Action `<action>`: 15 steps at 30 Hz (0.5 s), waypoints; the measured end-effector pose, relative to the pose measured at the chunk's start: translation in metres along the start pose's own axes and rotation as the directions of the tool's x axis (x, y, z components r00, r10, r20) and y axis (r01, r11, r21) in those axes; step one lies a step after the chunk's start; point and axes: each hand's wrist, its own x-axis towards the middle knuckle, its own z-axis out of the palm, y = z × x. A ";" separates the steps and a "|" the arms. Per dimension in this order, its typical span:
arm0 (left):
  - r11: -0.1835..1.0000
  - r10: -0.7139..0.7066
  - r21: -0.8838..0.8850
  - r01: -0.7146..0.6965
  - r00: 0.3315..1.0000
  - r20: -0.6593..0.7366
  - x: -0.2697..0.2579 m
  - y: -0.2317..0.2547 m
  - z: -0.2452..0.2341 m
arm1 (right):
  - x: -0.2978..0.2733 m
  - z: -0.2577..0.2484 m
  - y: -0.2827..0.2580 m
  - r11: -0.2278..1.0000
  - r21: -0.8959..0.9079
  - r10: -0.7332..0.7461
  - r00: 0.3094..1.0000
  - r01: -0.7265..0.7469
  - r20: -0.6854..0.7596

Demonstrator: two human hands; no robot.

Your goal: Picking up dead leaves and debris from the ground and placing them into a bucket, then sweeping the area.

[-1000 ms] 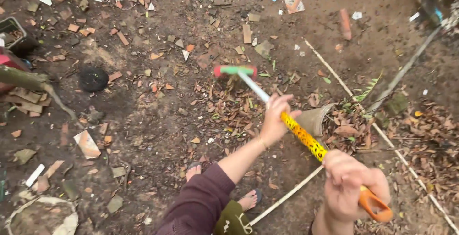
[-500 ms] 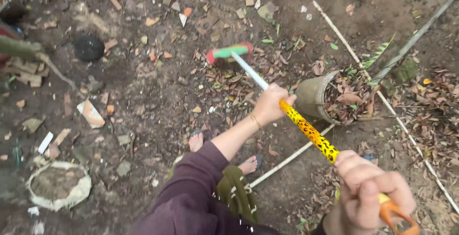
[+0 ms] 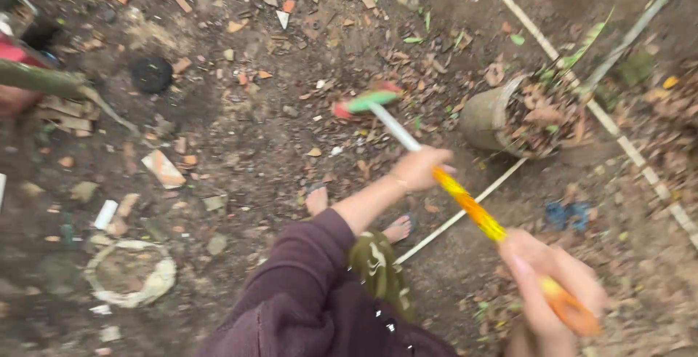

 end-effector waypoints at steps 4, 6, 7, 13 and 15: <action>0.999 0.041 -0.025 -0.039 0.992 0.115 -0.010 0.087 0.002 | -0.016 -0.157 0.075 0.859 0.503 -0.430 0.669 0.097 0.606; 0.999 0.033 0.026 -0.035 0.997 0.066 -0.010 0.069 -0.008 | -0.022 -0.163 0.107 0.872 0.481 -0.381 0.748 0.095 0.544; 0.997 0.025 0.075 -0.025 1.000 0.005 -0.011 0.060 -0.010 | -0.033 -0.170 0.123 0.883 0.460 -0.332 0.811 0.089 0.481; 0.897 -0.066 0.440 0.048 0.997 0.028 -0.027 -0.131 0.017 | -0.090 0.040 0.107 0.939 0.343 -0.054 0.997 0.033 0.052; 0.940 -0.088 0.340 0.042 0.989 0.120 -0.035 -0.094 0.036 | -0.099 0.019 0.094 0.957 0.288 0.029 1.000 -0.024 -0.012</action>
